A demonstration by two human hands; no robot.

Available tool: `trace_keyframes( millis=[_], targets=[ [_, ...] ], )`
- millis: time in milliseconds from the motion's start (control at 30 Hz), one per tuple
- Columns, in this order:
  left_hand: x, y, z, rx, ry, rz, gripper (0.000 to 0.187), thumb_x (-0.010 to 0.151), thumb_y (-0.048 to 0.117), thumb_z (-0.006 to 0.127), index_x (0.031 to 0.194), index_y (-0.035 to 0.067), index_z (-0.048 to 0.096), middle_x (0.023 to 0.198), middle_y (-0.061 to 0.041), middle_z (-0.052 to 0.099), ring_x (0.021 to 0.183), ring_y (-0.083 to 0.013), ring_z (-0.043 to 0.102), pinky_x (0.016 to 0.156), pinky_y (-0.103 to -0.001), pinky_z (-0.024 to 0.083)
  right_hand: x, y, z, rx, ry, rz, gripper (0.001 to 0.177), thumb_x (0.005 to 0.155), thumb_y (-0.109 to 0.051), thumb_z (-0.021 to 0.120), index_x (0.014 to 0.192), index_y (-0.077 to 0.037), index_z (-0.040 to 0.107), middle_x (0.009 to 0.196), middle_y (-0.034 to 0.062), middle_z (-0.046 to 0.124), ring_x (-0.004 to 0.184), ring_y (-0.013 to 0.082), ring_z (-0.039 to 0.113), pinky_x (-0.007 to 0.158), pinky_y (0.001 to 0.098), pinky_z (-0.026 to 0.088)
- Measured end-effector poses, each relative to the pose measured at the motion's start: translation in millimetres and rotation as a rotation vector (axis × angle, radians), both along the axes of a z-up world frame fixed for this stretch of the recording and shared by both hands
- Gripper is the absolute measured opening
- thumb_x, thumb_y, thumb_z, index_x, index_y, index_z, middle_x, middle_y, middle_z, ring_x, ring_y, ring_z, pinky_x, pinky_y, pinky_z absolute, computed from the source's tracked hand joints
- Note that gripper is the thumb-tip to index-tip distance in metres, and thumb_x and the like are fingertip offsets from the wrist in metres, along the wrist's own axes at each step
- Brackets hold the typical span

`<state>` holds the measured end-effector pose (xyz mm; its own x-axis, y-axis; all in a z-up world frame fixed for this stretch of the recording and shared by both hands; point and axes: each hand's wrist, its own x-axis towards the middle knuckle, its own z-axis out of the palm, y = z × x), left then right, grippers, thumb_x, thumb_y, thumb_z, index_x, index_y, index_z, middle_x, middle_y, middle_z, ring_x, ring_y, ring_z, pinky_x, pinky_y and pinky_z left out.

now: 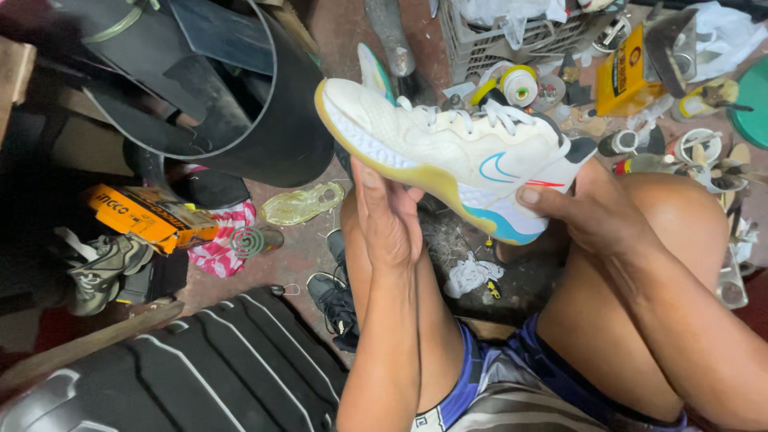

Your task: The person cleans a white sneaker by hand, scrubbing the sole and upper with a brush and wiping surfaces with a cloth. They then remove the insole, inspect the shoe interior, and reinsert the insole.

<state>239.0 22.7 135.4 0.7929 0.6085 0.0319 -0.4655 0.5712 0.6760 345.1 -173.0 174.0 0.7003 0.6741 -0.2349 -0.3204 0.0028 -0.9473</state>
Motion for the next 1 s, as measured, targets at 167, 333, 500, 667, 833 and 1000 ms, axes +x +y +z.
trace_keyframes(
  millis=[167,333,500,667,833,1000],
  targets=[
    [-4.0,3.0,3.9,-0.005,0.013,-0.032,0.084,0.101,0.042,0.062,0.165,0.008,0.019,0.161,-0.015,0.037,0.147,-0.0298,0.043,0.115,-0.045,0.048,8.6,-1.7,0.4,-0.099,-0.25,0.119,0.071,0.08,-0.018,0.075,0.144,0.002,0.051,0.131,0.0094,0.066,0.119,0.0161,0.061,0.103,0.0332,0.049],
    [-6.7,4.8,-1.7,-0.024,-0.017,-0.039,0.087,0.1,0.044,0.064,0.166,0.007,0.021,0.159,-0.014,0.041,0.142,-0.0295,0.047,0.107,-0.042,0.049,9.6,-3.1,6.0,-0.004,-0.143,0.109,0.074,0.081,-0.016,0.074,0.148,0.002,0.048,0.132,0.0088,0.065,0.12,0.0168,0.06,0.104,0.0337,0.048],
    [-8.4,3.4,0.2,-0.108,-0.015,-0.069,0.09,0.099,0.046,0.067,0.165,0.005,0.022,0.156,-0.015,0.042,0.141,-0.0306,0.047,0.111,-0.045,0.048,10.7,-8.7,11.4,-0.012,-0.126,0.072,0.077,0.078,-0.015,0.075,0.148,0.002,0.047,0.133,0.0095,0.064,0.122,0.0176,0.06,0.104,0.0335,0.047],
    [-7.7,4.0,7.3,-0.055,-0.021,-0.063,0.096,0.094,0.047,0.068,0.165,0.008,0.017,0.158,-0.013,0.04,0.144,-0.03,0.046,0.113,-0.048,0.048,18.2,-13.6,8.7,-0.171,-0.383,0.162,0.069,0.077,-0.019,0.077,0.138,0.002,0.053,0.122,0.008,0.067,0.112,0.0133,0.059,0.096,0.0301,0.049],
    [-8.8,4.4,5.7,-0.021,-0.046,-0.059,0.098,0.095,0.049,0.069,0.166,0.007,0.017,0.159,-0.014,0.04,0.145,-0.0304,0.047,0.117,-0.047,0.047,16.4,-14.4,5.3,-0.35,-0.551,0.155,0.064,0.072,-0.022,0.08,0.128,0.001,0.057,0.11,0.0068,0.068,0.103,0.0118,0.06,0.089,0.0299,0.05],
    [-11.2,3.2,-2.8,-0.09,0.001,-0.048,0.089,0.098,0.049,0.065,0.162,0.002,0.026,0.154,-0.016,0.047,0.139,-0.0305,0.051,0.112,-0.044,0.049,13.7,-10.7,7.2,-0.186,-0.451,0.116,0.066,0.075,-0.024,0.08,0.131,0.0,0.056,0.117,0.0048,0.067,0.109,0.0111,0.06,0.093,0.0289,0.05]
  ],
)
